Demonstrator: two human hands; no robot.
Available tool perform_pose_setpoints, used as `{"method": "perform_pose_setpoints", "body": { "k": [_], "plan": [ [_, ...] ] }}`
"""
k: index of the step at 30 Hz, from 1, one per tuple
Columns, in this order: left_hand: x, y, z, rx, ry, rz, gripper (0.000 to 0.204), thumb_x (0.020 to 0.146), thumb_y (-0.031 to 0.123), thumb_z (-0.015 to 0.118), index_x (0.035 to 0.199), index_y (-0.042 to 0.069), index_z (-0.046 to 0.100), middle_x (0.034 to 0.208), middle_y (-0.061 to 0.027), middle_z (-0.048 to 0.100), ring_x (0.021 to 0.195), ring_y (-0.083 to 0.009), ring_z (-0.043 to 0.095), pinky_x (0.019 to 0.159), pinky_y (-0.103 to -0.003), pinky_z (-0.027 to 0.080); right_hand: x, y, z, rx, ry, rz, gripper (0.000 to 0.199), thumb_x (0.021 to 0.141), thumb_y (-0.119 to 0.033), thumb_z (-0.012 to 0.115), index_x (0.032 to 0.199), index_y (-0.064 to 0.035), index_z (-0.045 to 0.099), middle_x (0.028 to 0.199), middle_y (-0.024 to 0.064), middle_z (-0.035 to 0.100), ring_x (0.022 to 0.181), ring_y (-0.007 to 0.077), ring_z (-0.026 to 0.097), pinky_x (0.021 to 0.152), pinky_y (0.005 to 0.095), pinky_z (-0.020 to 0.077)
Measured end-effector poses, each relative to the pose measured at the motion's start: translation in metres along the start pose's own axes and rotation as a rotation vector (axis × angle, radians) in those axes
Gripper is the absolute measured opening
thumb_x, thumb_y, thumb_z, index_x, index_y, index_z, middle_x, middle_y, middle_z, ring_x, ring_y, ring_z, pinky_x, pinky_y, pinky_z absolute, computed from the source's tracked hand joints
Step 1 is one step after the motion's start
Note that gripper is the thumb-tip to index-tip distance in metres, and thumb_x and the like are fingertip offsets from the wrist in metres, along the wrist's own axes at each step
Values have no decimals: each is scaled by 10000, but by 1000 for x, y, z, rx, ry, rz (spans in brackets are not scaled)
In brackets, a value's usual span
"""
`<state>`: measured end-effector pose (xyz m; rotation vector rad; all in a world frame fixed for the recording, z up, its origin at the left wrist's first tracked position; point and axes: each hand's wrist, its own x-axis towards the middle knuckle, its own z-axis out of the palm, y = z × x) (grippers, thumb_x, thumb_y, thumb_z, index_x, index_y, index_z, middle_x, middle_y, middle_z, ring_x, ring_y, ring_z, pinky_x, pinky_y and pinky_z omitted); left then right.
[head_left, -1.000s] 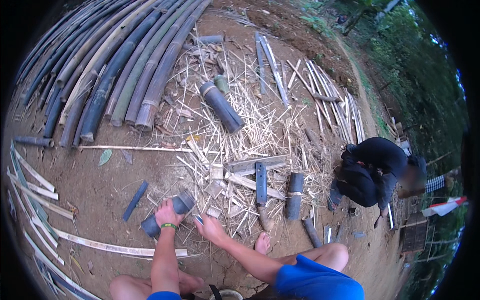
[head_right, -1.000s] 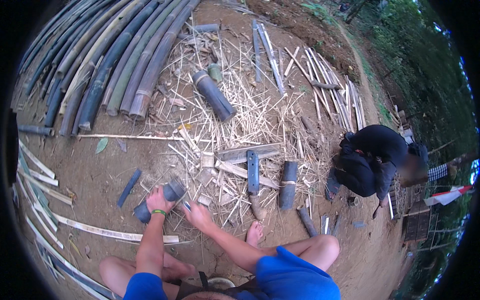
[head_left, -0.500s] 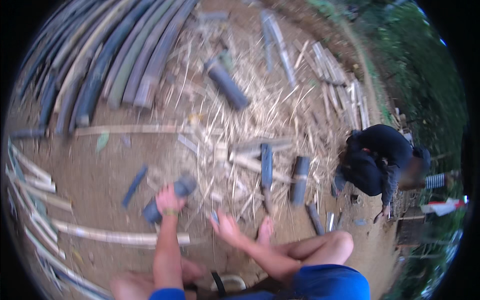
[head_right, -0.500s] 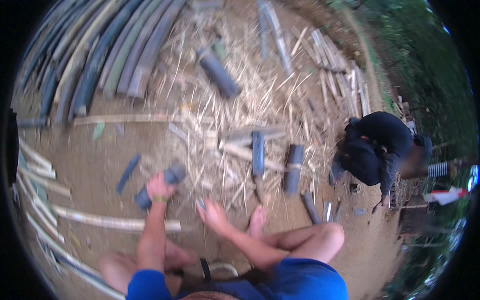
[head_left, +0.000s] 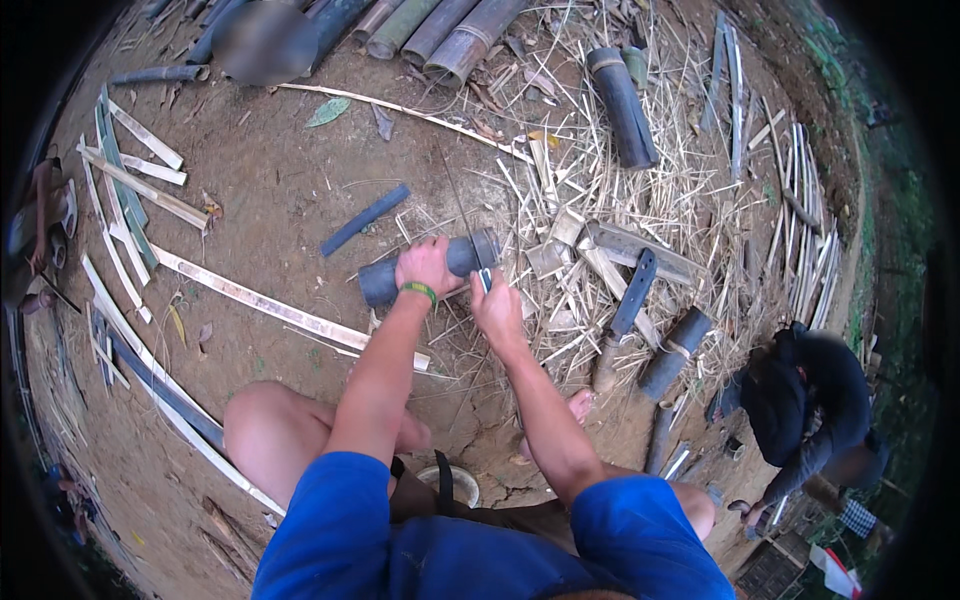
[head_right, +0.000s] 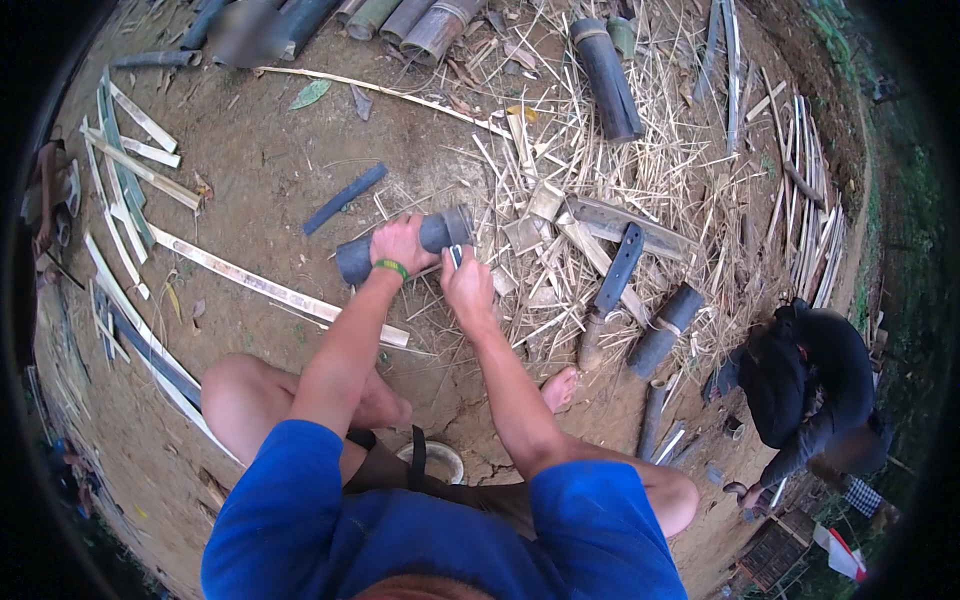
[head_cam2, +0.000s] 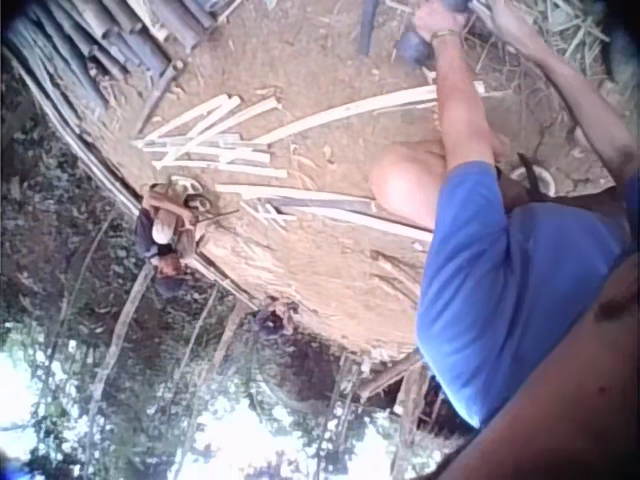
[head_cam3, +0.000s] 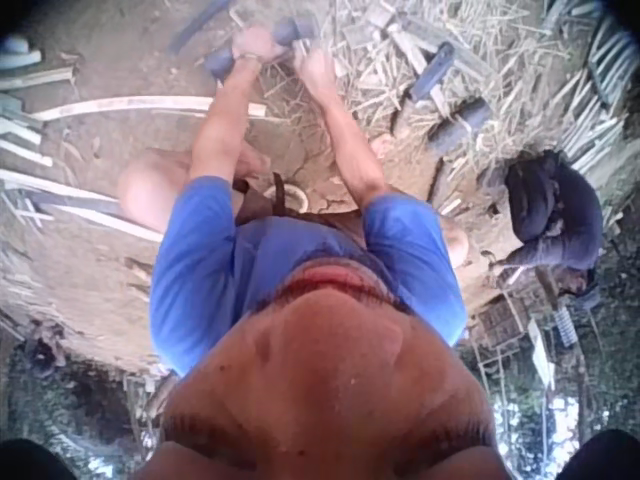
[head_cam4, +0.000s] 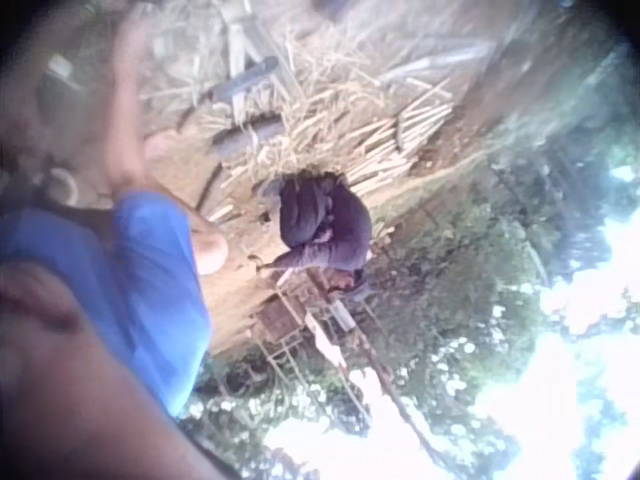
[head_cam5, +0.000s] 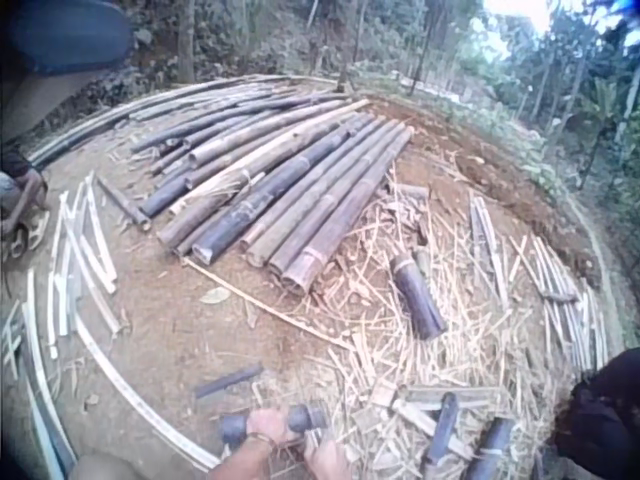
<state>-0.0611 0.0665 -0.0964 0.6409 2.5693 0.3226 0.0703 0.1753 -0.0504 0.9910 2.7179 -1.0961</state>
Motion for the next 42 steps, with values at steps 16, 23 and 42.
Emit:
{"method": "perform_pose_setpoints", "body": {
  "k": [16,23,42],
  "plan": [
    [1,-19,-10,-14,64,-5,741,551,425,916,1180,108,686,1293,-143,517,1231,-357,552,973,-483,568,-89,52,-19,-7,-87,26,421,1001,-351,631,1194,22,664,819,337,694,789,542,690,722,595,556],
    [4,-14,-6,-17,66,80,758,573,429,920,1199,85,667,1300,-159,537,1211,-362,570,953,-509,572,7,3,17,-1,-28,23,384,1004,-352,621,1073,25,651,841,357,687,837,556,684,759,620,541],
    [2,-5,5,76,163,37,761,587,356,916,1233,111,598,1201,-113,617,1131,-317,642,981,-461,523,-29,20,3,-13,-59,13,370,1013,-323,623,1049,44,653,802,338,684,768,534,690,658,594,545]
  ]
}}
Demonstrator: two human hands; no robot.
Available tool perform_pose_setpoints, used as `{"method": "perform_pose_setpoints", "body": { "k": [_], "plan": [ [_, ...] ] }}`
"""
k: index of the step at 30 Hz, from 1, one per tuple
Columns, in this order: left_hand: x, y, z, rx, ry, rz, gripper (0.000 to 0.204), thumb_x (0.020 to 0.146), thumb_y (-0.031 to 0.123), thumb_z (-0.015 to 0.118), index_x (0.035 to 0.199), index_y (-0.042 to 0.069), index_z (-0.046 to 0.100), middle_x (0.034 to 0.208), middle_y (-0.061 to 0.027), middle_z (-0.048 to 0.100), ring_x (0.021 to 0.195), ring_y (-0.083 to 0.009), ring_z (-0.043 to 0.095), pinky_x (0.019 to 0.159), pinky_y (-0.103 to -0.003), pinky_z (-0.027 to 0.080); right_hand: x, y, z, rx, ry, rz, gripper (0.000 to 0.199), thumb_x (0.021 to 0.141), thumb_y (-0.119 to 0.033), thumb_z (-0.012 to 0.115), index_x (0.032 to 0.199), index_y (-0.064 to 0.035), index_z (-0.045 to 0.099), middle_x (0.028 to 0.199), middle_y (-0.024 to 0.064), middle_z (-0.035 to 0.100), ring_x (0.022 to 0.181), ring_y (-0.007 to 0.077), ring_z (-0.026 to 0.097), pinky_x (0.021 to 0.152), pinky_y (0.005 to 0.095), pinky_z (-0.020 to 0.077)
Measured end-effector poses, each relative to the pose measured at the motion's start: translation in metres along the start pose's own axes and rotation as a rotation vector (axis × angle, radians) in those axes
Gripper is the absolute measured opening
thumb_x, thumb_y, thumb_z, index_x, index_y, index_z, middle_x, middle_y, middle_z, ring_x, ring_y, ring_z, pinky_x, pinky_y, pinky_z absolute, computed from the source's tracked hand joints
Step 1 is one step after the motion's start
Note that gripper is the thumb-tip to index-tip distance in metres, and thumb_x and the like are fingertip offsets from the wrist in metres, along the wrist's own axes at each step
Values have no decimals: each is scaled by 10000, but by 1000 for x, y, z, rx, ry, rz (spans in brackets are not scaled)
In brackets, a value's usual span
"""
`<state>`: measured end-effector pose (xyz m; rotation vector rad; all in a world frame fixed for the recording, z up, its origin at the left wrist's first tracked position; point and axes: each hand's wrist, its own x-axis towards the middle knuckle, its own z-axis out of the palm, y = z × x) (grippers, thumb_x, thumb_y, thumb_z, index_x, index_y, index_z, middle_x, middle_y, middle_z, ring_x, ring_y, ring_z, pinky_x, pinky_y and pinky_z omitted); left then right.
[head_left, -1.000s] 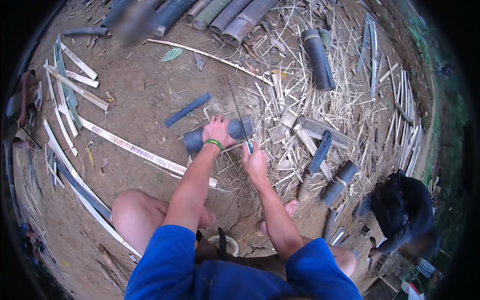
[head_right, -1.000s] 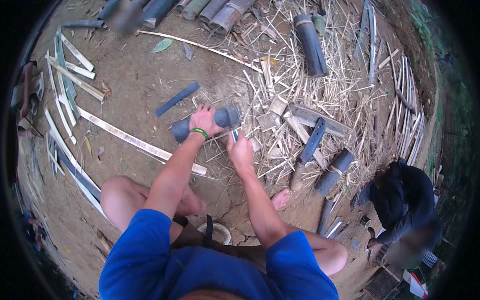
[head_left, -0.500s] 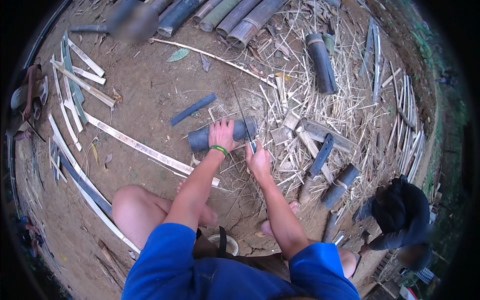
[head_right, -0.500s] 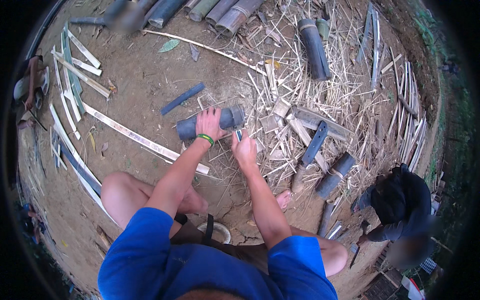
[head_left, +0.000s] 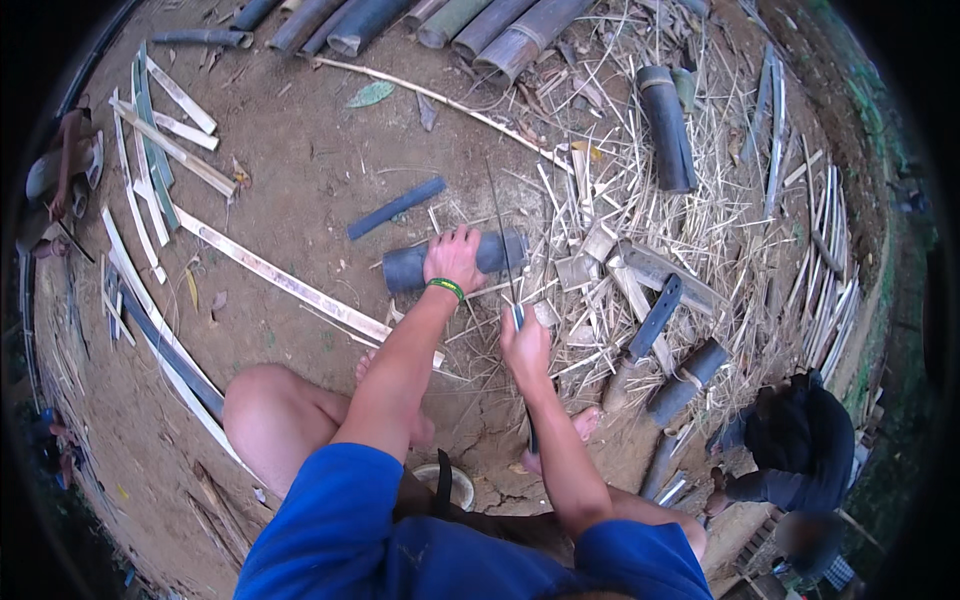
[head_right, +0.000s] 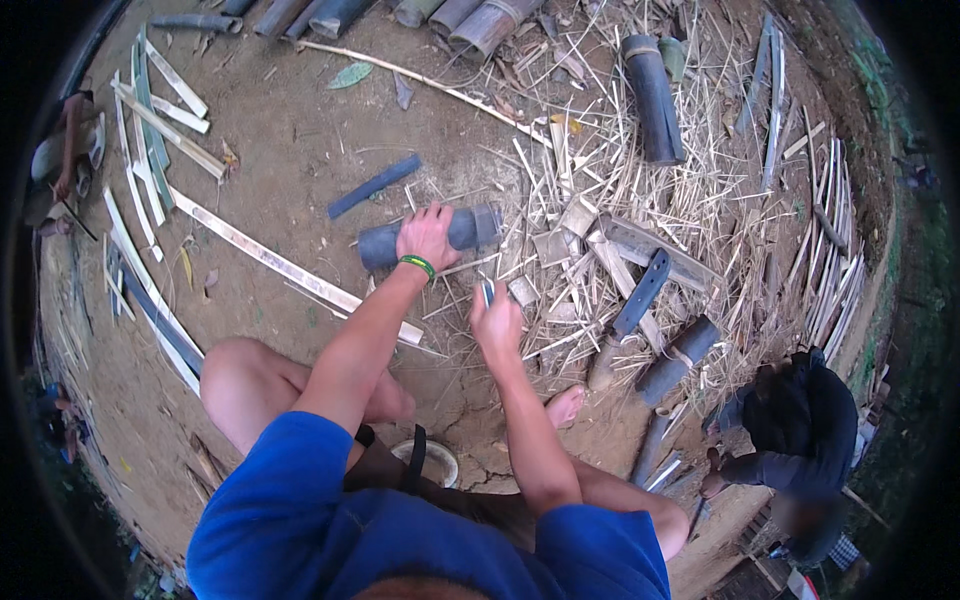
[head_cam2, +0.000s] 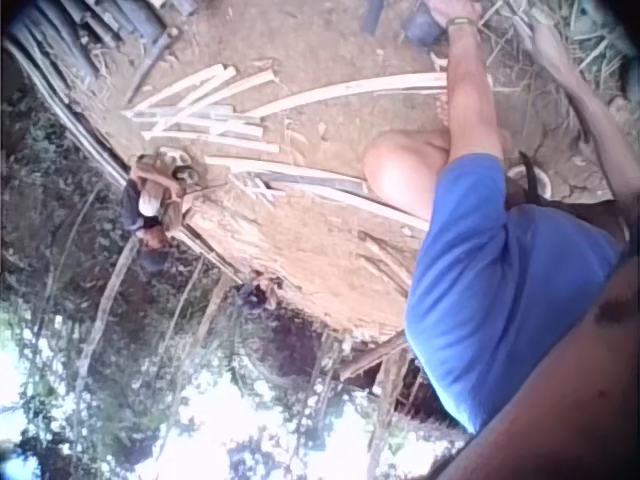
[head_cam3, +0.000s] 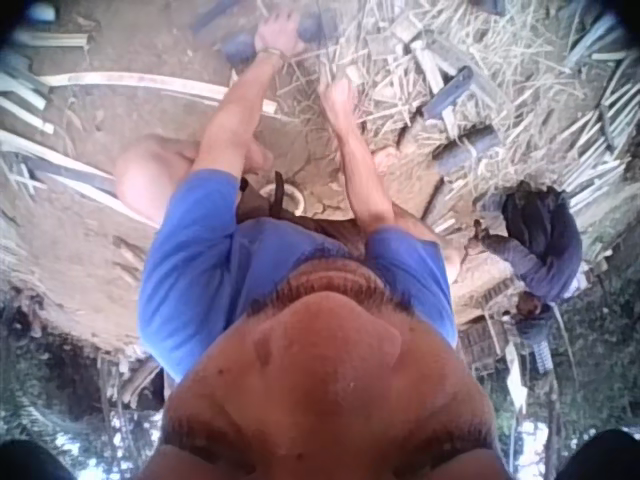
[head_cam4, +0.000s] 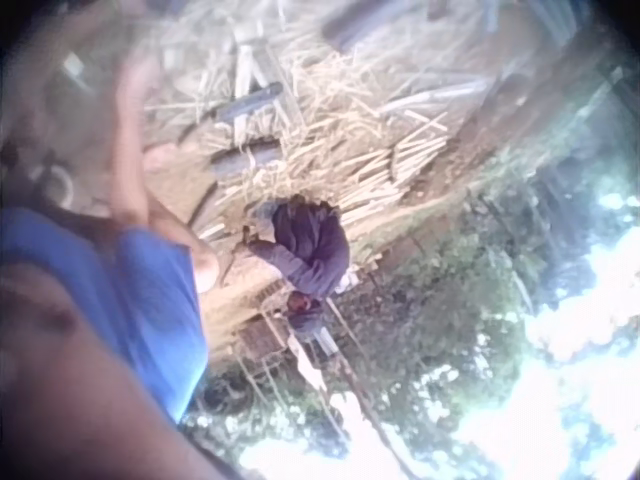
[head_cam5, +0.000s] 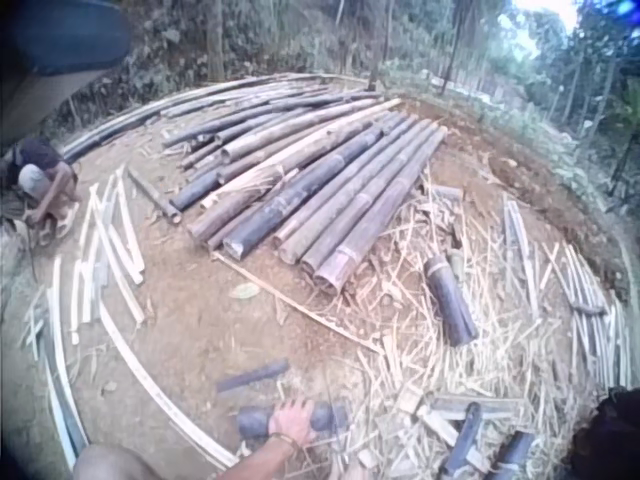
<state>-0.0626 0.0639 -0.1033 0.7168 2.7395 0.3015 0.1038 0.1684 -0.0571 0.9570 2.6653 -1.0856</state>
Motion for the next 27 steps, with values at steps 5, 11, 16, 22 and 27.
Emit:
{"method": "perform_pose_setpoints", "body": {
  "k": [5,11,16,22,27],
  "plan": [
    [-3,-11,-3,-52,-37,-14,720,600,343,902,1217,110,612,1218,-116,622,1132,-324,646,979,-466,532,1,1,-13,34,6,-59,363,1003,-336,634,1091,14,676,822,345,686,808,538,685,723,596,542],
    [-2,-4,2,-44,-4,29,692,607,351,896,1188,101,617,1222,-122,625,1140,-325,647,925,-477,567,16,-6,8,-5,19,29,390,1006,-339,628,1116,32,677,831,334,691,804,533,686,706,570,551],
    [5,-14,-7,-52,-89,1,704,583,363,900,1173,102,617,1224,-112,627,1141,-325,648,926,-466,579,4,-11,-6,27,11,-72,385,1016,-324,618,1071,53,678,813,332,693,767,527,691,656,578,552],
    [4,-7,1,-29,-34,7,724,575,369,900,1187,108,615,1232,-114,621,1153,-325,642,947,-467,567,19,-11,10,-42,32,51,372,1005,-311,633,1076,51,675,853,346,692,833,554,678,713,584,550],
    [-1,-12,1,-14,-58,3,729,581,375,898,1196,108,611,1208,-113,623,1148,-329,643,948,-482,562,-1,-5,0,31,-8,17,372,996,-297,649,1054,69,669,845,351,684,852,558,676,733,587,546]
  ]
}}
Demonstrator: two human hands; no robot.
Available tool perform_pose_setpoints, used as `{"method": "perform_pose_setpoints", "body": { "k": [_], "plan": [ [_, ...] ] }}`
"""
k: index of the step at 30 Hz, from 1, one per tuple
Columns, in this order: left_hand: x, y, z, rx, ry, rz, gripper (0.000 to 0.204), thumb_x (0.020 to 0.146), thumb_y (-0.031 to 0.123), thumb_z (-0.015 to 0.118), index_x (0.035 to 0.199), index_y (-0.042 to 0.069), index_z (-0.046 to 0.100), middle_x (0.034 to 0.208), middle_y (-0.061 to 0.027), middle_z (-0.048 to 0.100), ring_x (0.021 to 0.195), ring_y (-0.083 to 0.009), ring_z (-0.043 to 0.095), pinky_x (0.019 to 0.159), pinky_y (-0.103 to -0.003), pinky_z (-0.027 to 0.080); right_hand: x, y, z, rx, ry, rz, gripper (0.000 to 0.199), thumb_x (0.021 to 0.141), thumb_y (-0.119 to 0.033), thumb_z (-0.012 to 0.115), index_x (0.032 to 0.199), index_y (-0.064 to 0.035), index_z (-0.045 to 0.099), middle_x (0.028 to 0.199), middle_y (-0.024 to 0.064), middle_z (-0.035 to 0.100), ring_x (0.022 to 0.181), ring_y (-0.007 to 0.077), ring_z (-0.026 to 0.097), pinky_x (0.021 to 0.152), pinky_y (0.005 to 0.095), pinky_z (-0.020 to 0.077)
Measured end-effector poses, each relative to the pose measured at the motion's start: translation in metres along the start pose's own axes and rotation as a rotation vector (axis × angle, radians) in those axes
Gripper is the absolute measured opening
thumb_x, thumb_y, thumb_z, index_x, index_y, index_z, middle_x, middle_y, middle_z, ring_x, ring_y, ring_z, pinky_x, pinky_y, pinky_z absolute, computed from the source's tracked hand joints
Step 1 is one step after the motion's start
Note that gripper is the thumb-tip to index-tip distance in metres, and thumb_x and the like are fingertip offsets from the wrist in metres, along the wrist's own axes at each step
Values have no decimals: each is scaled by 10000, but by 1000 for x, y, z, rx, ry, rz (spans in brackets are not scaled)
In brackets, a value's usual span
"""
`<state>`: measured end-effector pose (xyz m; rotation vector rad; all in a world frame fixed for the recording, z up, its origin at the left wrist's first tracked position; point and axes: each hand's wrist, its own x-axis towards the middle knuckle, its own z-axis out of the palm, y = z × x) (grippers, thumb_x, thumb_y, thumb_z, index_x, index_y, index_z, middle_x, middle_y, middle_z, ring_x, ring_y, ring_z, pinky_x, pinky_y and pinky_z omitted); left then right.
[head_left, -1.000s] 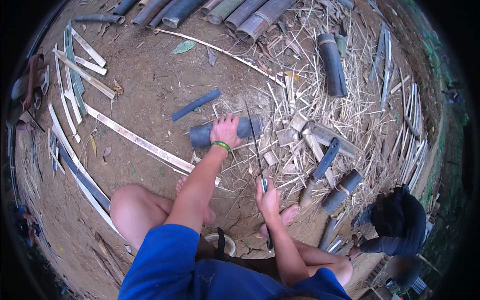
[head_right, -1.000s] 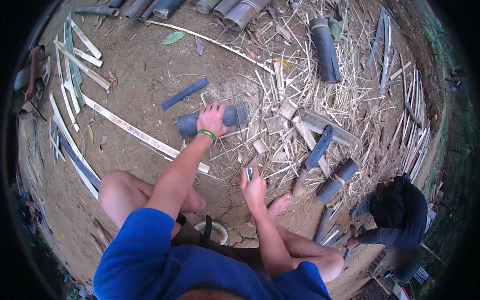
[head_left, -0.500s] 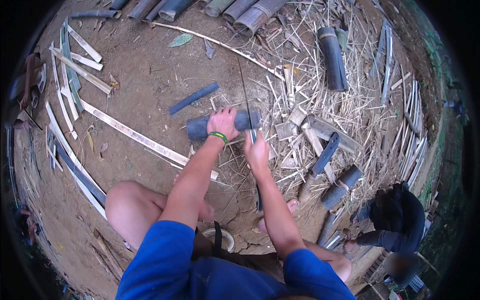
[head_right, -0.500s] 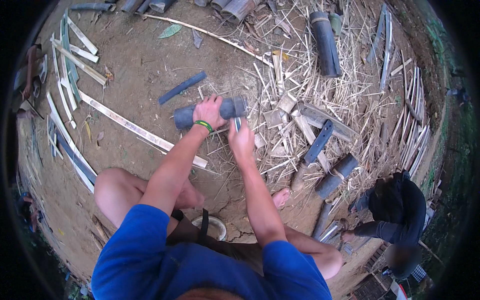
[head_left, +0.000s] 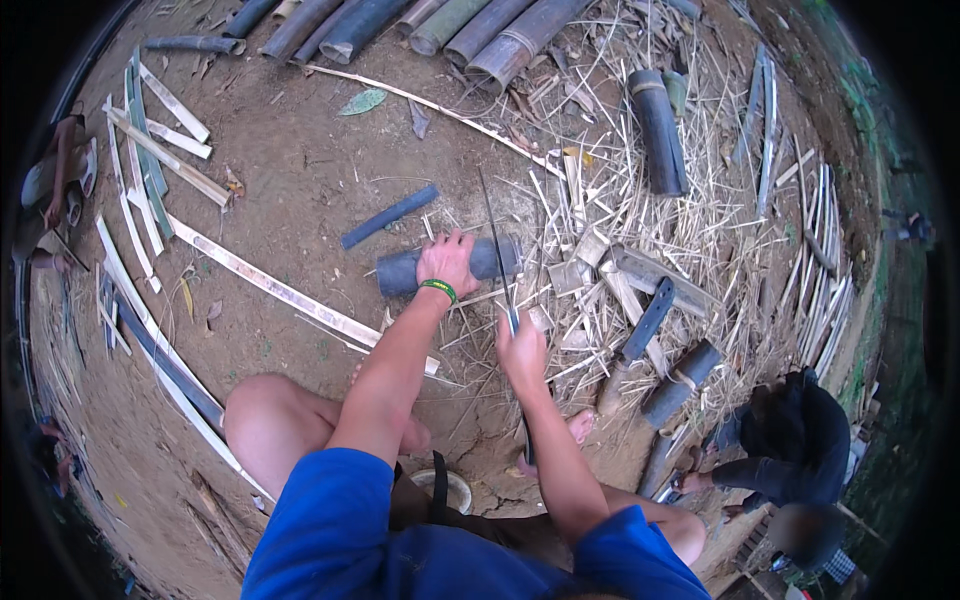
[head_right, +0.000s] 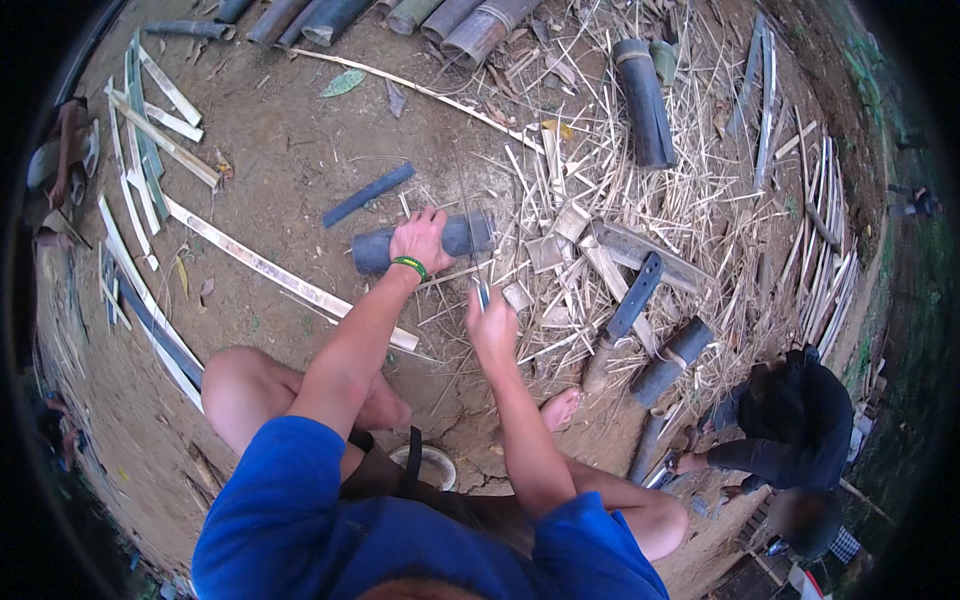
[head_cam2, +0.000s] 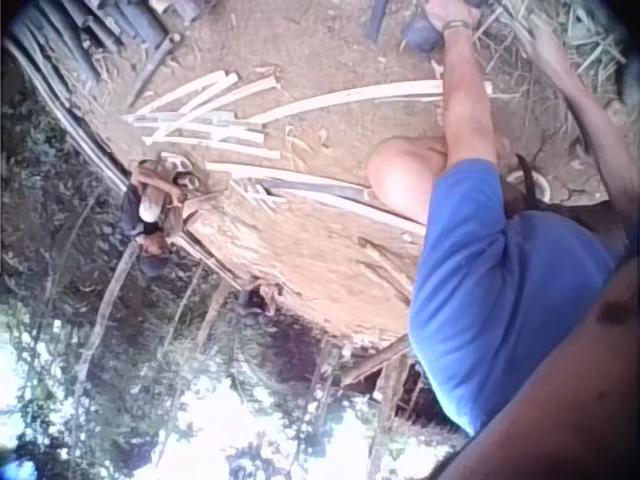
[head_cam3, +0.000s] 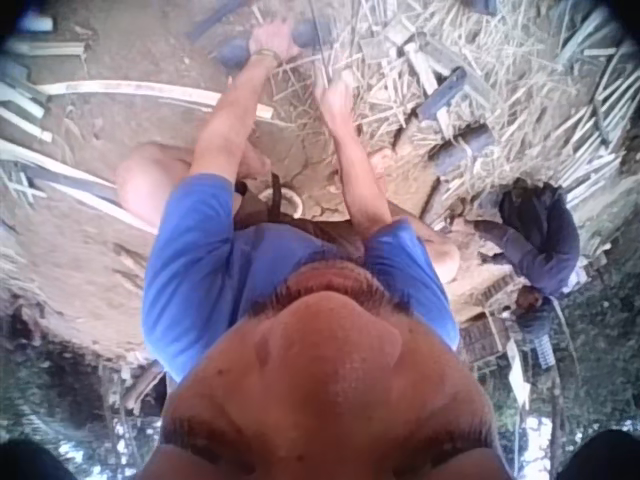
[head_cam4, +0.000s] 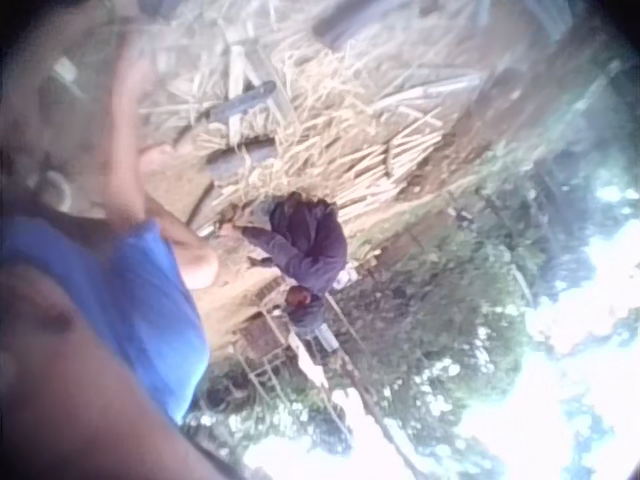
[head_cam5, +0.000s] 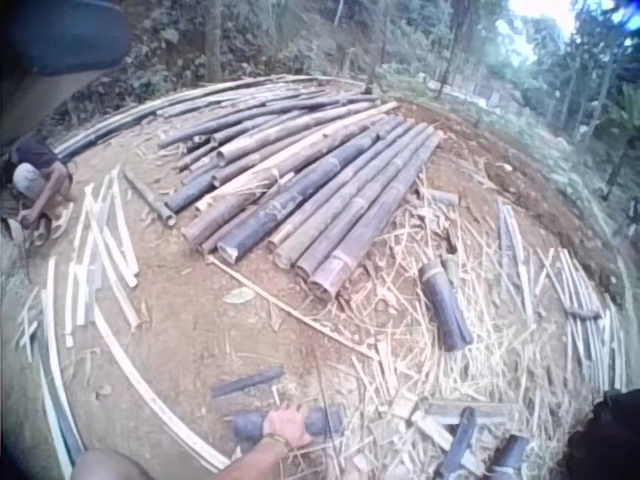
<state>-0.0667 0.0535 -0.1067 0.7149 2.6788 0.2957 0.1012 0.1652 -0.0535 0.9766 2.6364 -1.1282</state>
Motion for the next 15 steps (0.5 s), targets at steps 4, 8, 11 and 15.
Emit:
{"method": "perform_pose_setpoints", "body": {
  "k": [4,8,11,15],
  "plan": [
    [8,-12,4,51,61,-36,723,602,392,896,1204,111,609,1194,-114,622,1153,-324,644,941,-487,565,-29,7,-13,46,45,-119,317,994,-267,659,997,50,670,815,338,680,817,547,679,694,570,550],
    [11,9,-3,-49,25,15,688,635,400,893,1198,122,611,1179,-110,621,1147,-318,646,954,-476,554,60,-31,0,-37,46,-61,318,1001,-266,630,1030,48,675,809,328,680,825,535,679,705,578,539],
    [-7,2,6,3,54,-27,671,647,394,890,1197,126,612,1169,-107,620,1144,-323,641,1008,-473,514,-7,-5,-11,21,24,-53,376,999,-311,639,1098,50,679,830,331,685,830,532,680,712,584,541],
    [-5,4,7,50,59,-28,692,626,359,883,1213,121,604,1163,-106,612,1110,-325,639,975,-479,509,-17,15,-15,-43,-6,-44,398,1002,-325,637,1115,54,677,838,332,688,827,530,681,711,579,543]
  ]
}}
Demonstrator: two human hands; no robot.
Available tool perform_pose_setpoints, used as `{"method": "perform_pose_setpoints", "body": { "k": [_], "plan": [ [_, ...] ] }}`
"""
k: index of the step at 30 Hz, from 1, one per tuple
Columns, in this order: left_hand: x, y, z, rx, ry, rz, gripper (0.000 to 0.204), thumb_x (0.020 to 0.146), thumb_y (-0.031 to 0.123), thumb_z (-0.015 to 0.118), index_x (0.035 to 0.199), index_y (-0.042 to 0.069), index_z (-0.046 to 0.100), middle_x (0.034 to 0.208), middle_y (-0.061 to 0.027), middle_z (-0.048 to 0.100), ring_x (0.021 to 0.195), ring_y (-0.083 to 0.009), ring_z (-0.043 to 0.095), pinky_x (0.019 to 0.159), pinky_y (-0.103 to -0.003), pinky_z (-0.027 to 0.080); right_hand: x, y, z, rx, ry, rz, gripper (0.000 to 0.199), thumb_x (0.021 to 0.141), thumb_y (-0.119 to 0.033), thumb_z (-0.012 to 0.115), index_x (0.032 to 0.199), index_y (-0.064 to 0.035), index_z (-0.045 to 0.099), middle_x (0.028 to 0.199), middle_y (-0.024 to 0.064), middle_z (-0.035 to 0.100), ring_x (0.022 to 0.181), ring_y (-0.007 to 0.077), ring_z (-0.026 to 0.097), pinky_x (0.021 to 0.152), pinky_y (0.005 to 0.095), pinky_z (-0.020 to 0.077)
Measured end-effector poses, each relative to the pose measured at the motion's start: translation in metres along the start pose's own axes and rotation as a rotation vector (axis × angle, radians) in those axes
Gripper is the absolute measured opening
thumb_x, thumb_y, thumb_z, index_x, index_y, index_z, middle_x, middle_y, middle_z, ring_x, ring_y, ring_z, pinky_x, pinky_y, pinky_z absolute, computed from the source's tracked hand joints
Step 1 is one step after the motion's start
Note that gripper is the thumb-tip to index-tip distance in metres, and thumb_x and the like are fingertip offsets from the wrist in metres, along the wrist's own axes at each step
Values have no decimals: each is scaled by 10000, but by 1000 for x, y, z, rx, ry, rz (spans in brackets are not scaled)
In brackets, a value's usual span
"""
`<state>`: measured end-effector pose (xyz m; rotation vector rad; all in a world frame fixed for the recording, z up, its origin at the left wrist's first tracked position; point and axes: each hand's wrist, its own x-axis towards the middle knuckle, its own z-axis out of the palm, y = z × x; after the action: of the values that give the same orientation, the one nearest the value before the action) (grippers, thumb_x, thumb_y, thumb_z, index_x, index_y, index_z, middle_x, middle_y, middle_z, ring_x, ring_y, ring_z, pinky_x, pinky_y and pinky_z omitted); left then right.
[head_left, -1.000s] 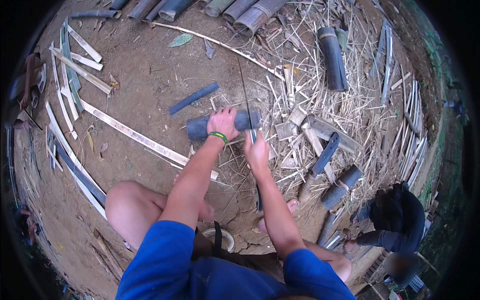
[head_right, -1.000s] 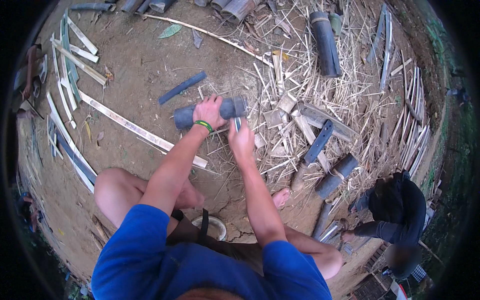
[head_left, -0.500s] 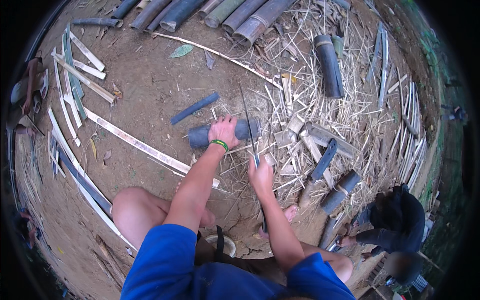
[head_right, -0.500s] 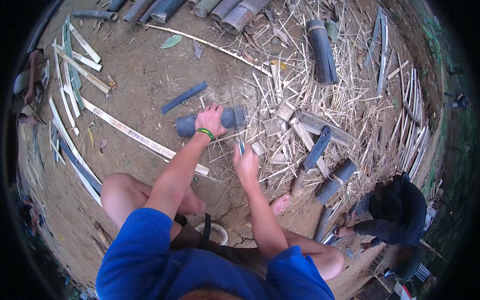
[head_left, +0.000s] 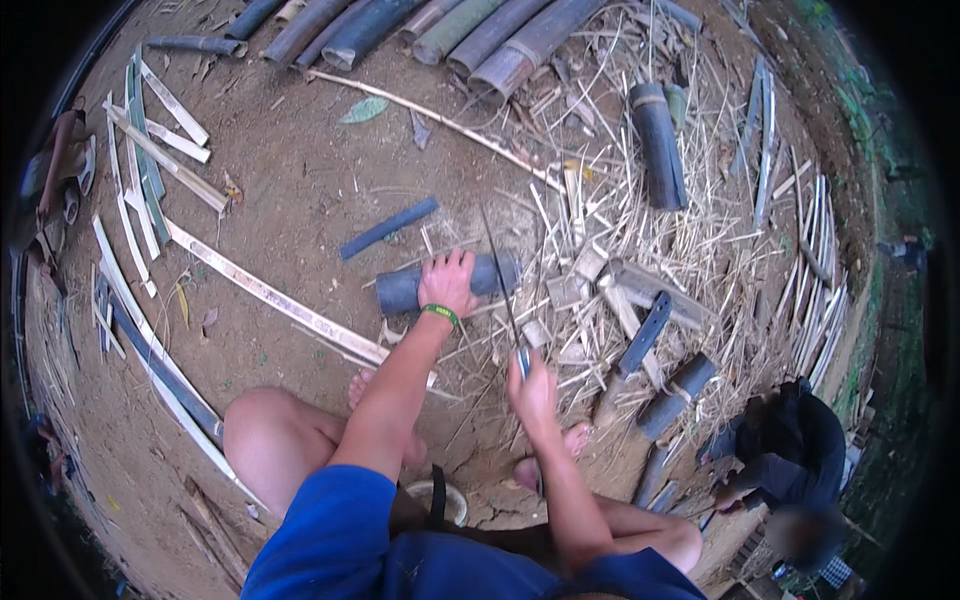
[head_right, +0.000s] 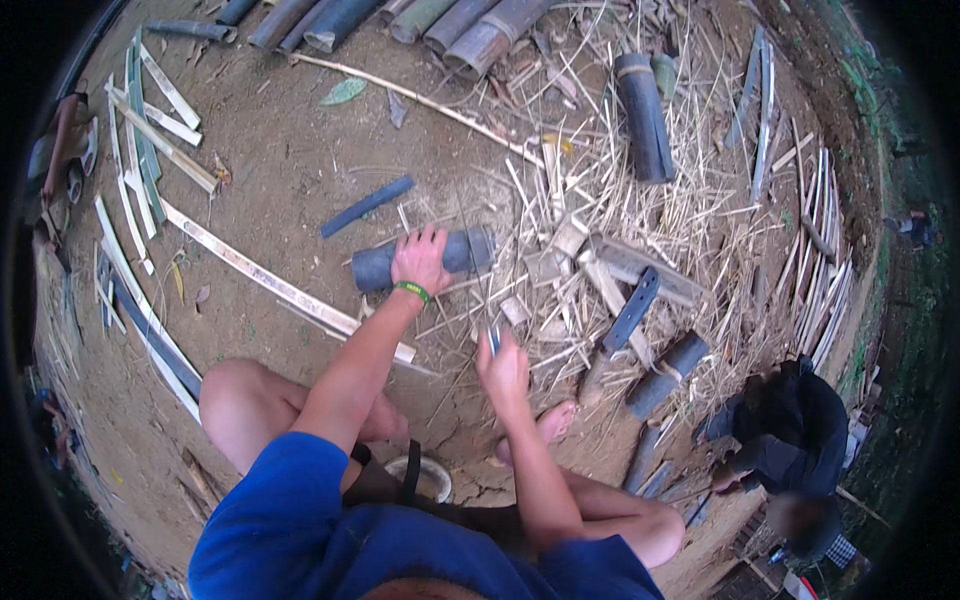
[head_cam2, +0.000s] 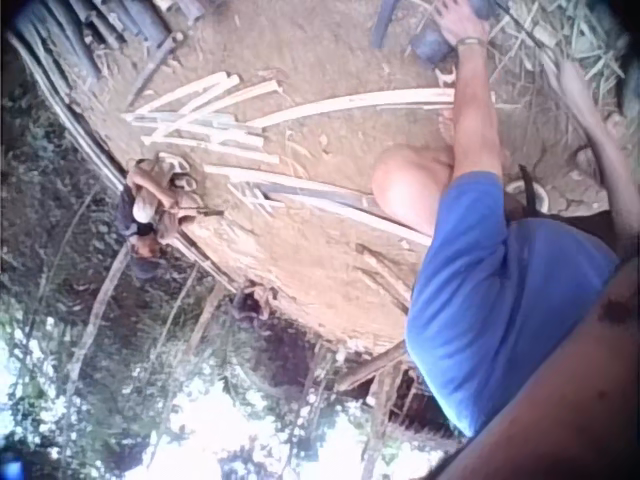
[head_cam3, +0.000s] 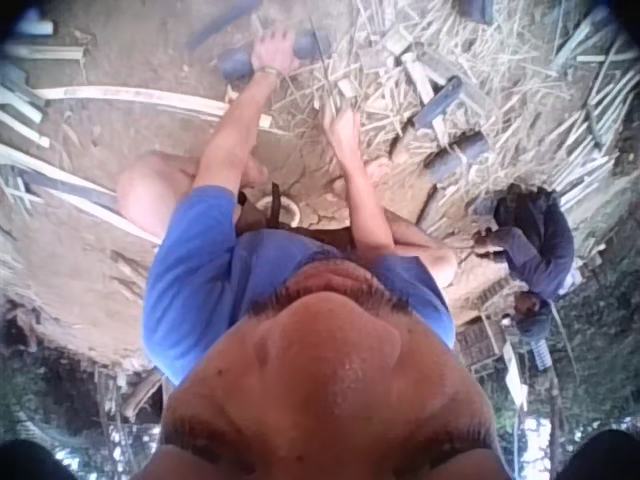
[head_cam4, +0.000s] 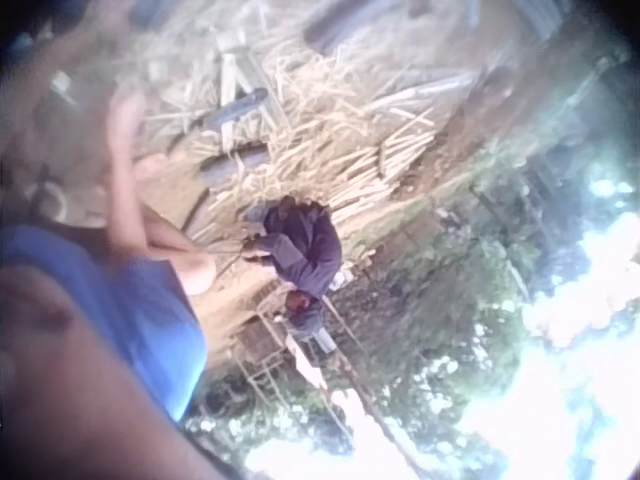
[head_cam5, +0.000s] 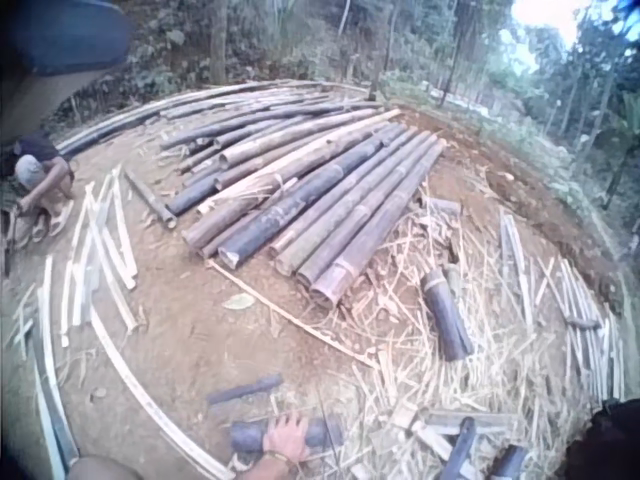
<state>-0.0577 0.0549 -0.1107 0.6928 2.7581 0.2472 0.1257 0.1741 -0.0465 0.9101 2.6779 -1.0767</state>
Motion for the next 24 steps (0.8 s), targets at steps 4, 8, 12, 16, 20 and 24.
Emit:
{"method": "perform_pose_setpoints", "body": {
  "k": [4,8,12,16,20,24],
  "plan": [
    [3,7,1,-81,72,27,674,626,311,868,1218,131,600,1156,-96,604,1076,-313,639,944,-468,508,64,-37,8,-41,25,-10,387,1005,-318,639,1077,60,676,806,324,685,800,516,693,703,570,544],
    [-5,-1,2,-11,115,8,697,605,329,887,1210,126,605,1153,-99,610,1083,-319,640,940,-475,517,-31,-5,-12,76,15,-1,361,1008,-309,648,1006,52,670,815,326,689,795,504,701,691,557,543],
    [0,2,-4,-65,38,14,732,581,358,908,1206,116,614,1185,-105,620,1109,-328,648,939,-486,541,17,-8,13,35,37,-1,374,1011,-297,635,1068,72,652,760,323,676,731,521,687,663,568,548],
    [26,-6,-22,-147,-56,13,726,584,373,908,1201,108,631,1232,-117,632,1144,-342,648,941,-495,567,62,-42,10,43,59,-53,380,1010,-287,634,1091,83,653,790,342,675,773,521,691,692,581,538],
    [15,-11,-18,-98,-93,-7,726,588,383,906,1201,103,638,1229,-130,643,1176,-344,642,960,-485,571,-37,3,-12,70,12,-5,370,1000,-301,640,1096,55,667,790,350,673,803,534,692,686,582,541],
    [22,-11,-16,-113,-103,15,783,566,436,907,1223,97,647,1237,-130,647,1197,-340,637,976,-469,570,28,-23,16,46,31,37,374,1003,-327,631,1024,44,671,811,354,679,813,545,686,706,601,547]
  ]
}}
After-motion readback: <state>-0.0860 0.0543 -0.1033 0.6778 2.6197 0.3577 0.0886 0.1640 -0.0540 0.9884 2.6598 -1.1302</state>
